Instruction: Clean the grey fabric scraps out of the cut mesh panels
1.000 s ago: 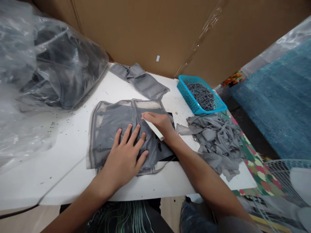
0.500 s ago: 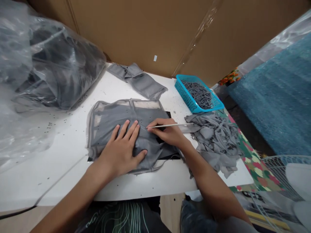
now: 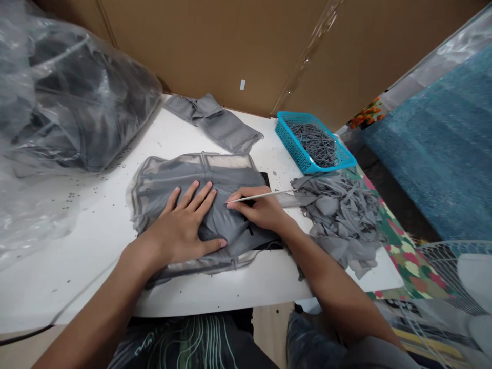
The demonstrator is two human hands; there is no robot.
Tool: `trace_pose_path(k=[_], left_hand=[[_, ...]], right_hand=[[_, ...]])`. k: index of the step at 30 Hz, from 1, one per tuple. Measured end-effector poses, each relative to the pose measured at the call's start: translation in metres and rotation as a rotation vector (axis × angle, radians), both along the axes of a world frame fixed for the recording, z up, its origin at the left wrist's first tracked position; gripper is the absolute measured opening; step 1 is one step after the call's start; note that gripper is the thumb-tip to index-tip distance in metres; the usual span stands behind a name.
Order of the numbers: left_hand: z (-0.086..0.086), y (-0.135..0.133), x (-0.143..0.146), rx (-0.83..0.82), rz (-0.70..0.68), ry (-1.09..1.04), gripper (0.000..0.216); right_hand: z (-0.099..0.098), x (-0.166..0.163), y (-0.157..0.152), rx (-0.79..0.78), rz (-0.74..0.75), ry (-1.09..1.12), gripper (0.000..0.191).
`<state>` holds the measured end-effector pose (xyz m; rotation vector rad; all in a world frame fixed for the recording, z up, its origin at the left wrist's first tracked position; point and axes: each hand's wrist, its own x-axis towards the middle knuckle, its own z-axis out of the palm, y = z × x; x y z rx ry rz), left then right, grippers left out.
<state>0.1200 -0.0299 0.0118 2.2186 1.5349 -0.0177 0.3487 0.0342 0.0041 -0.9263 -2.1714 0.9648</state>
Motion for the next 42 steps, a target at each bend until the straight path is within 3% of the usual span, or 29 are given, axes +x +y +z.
trace_pose_path(k=[5, 16, 30, 34, 39, 42], left_hand=[[0.001, -0.001, 0.001, 0.01, 0.002, -0.007, 0.115], [0.009, -0.001, 0.003, -0.069, 0.005, 0.025, 0.116], [0.008, 0.001, 0.005, -0.06, -0.002, 0.007, 0.12], [0.012, 0.002, 0.007, -0.084, -0.012, 0.043, 0.121], [0.016, 0.005, 0.006, -0.114, -0.028, 0.101, 0.124], [0.018, 0.01, 0.002, -0.102, -0.045, 0.083, 0.127]], right_hand=[[-0.001, 0.001, 0.001, 0.006, 0.006, 0.008, 0.01], [-0.01, 0.001, 0.001, 0.348, 0.12, -0.173, 0.012], [-0.008, -0.018, -0.011, 0.668, -0.09, -0.472, 0.026], [-0.006, -0.023, -0.008, 0.619, -0.091, -0.508, 0.022], [-0.005, -0.017, 0.002, 0.389, 0.013, -0.221, 0.022], [-0.003, -0.009, 0.0, 0.241, -0.018, -0.072, 0.019]])
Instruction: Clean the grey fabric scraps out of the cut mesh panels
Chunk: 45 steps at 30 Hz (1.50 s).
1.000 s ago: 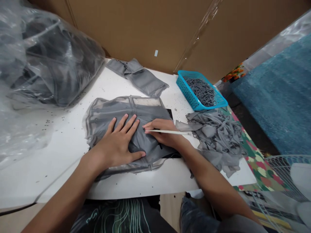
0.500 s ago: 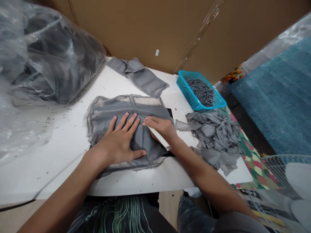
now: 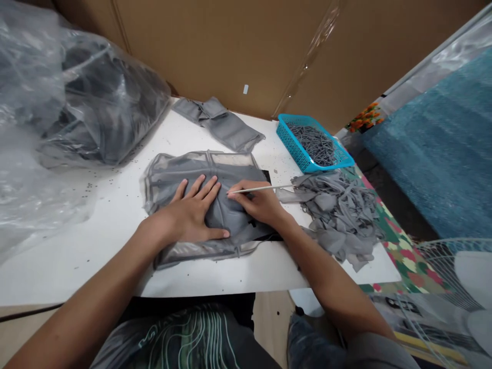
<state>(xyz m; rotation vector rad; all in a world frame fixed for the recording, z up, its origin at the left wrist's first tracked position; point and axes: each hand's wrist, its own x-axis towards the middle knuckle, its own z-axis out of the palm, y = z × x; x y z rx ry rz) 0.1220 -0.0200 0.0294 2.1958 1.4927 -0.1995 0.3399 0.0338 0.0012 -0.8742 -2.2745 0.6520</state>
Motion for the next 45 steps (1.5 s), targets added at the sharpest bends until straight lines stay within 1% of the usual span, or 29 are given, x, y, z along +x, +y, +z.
trace_pose_path(k=[2, 5, 8, 10, 17, 22, 25, 30, 33, 36, 38, 40, 42, 45], left_hand=[[-0.001, 0.005, -0.003, 0.021, 0.004, -0.005, 0.128], [-0.006, 0.012, -0.005, 0.055, 0.023, 0.003, 0.123], [-0.012, 0.015, -0.003, 0.128, 0.043, -0.01, 0.109], [-0.015, 0.015, -0.002, 0.171, 0.049, -0.007, 0.105], [-0.016, 0.015, -0.003, 0.149, 0.047, -0.005, 0.111], [-0.019, 0.015, -0.005, 0.146, 0.049, -0.007, 0.111], [-0.019, 0.015, -0.005, 0.14, 0.05, -0.01, 0.112], [-0.016, 0.016, -0.003, 0.103, 0.056, -0.005, 0.113], [-0.014, 0.016, -0.001, 0.073, 0.063, 0.019, 0.113], [-0.01, 0.016, 0.001, 0.049, 0.06, 0.044, 0.114], [-0.007, 0.016, 0.002, 0.037, 0.056, 0.051, 0.114], [-0.006, 0.015, 0.002, 0.038, 0.056, 0.052, 0.114], [-0.007, 0.014, -0.001, 0.051, 0.055, 0.046, 0.114], [-0.008, 0.011, -0.008, 0.08, 0.044, 0.022, 0.115]], right_hand=[[0.001, 0.003, -0.003, -0.081, -0.04, 0.062, 0.018], [0.001, 0.002, -0.006, -0.131, -0.067, 0.085, 0.016], [-0.003, -0.002, -0.005, -0.133, -0.067, 0.098, 0.015], [-0.005, -0.003, -0.003, -0.119, -0.076, 0.097, 0.014], [-0.007, -0.001, -0.002, -0.139, -0.013, 0.134, 0.012], [-0.007, -0.001, -0.003, -0.097, -0.025, 0.092, 0.014], [-0.009, 0.002, -0.001, -0.058, 0.012, 0.081, 0.013], [-0.014, 0.004, 0.003, 0.164, 0.105, -0.141, 0.016], [-0.012, -0.005, 0.004, 0.227, 0.048, -0.264, 0.02], [-0.009, -0.014, 0.009, 0.245, -0.088, -0.315, 0.022], [-0.006, -0.016, 0.014, 0.229, -0.154, -0.258, 0.019], [-0.001, -0.009, 0.02, 0.152, -0.172, -0.137, 0.019], [0.008, 0.005, 0.024, 0.028, -0.165, -0.018, 0.02], [0.018, 0.035, 0.026, -0.108, -0.187, -0.008, 0.018]])
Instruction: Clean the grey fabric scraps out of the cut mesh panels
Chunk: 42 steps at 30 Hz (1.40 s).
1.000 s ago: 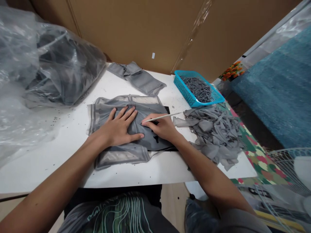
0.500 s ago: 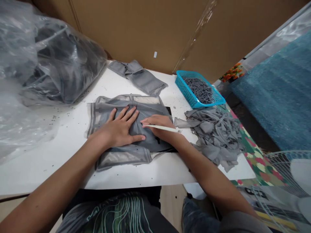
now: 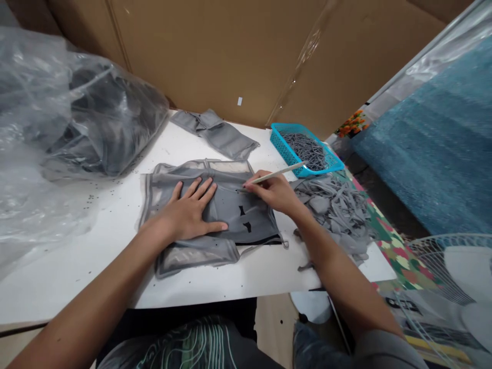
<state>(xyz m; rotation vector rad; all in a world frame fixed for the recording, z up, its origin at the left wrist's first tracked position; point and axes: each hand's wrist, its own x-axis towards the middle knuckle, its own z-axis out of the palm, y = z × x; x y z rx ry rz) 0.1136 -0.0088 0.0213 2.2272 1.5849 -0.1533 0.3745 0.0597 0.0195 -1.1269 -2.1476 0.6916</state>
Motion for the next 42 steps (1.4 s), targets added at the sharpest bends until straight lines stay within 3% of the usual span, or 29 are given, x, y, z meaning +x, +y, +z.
trace_pose_path(k=[4, 8, 14, 18, 26, 33, 38, 42], left_hand=[[0.01, 0.0, 0.001, 0.054, -0.058, -0.05, 0.093], [0.02, 0.009, 0.032, 0.092, -0.187, -0.179, 0.07], [-0.003, 0.01, 0.072, 0.102, -0.272, -0.193, 0.062], [-0.013, 0.002, 0.069, 0.133, -0.279, -0.213, 0.058], [-0.012, 0.003, 0.068, 0.128, -0.272, -0.212, 0.056], [-0.013, 0.002, 0.068, 0.137, -0.29, -0.204, 0.058], [-0.013, 0.002, 0.069, 0.115, -0.281, -0.198, 0.056], [-0.013, 0.002, 0.07, 0.101, -0.268, -0.213, 0.055]], right_hand=[[-0.008, 0.032, -0.005, -0.069, -0.082, -0.002, 0.017], [-0.027, 0.041, -0.011, -0.069, -0.18, 0.129, 0.019], [-0.029, 0.044, -0.011, -0.137, -0.078, 0.204, 0.014], [-0.03, 0.048, -0.01, -0.124, -0.002, 0.203, 0.011], [-0.032, 0.049, -0.011, -0.003, 0.037, 0.144, 0.006], [-0.028, 0.052, -0.014, 0.272, 0.205, -0.152, 0.013], [-0.034, 0.042, -0.013, 0.383, 0.09, -0.326, 0.02], [-0.034, 0.04, -0.011, 0.297, 0.019, -0.127, 0.019]])
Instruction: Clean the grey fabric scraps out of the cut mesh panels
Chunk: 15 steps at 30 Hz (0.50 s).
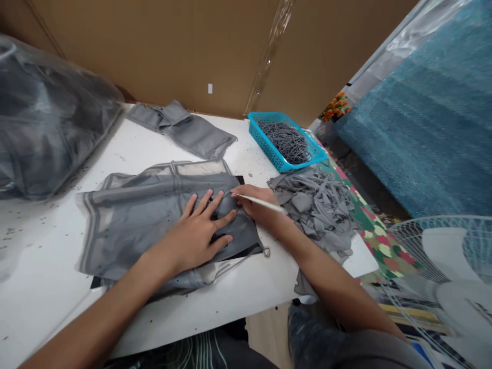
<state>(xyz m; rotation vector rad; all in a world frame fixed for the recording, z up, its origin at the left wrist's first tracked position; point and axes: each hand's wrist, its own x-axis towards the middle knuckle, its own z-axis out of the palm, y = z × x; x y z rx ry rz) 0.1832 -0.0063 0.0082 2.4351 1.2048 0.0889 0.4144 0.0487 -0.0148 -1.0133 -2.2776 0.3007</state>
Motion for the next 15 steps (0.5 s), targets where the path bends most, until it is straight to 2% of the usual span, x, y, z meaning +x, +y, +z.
trace_pose_path(k=[3, 6, 15], left_hand=[[0.0, 0.0, -0.001, -0.007, 0.005, -0.013, 0.055], [0.002, 0.001, -0.001, -0.03, -0.002, -0.004, 0.056], [-0.001, 0.001, -0.003, 0.008, -0.007, -0.057, 0.055]], right_hand=[[0.006, 0.008, -0.002, -0.198, 0.014, 0.193, 0.011], [0.011, 0.017, -0.005, -0.355, 0.055, 0.251, 0.009], [0.013, 0.017, -0.006, -0.344, 0.121, 0.236, 0.013]])
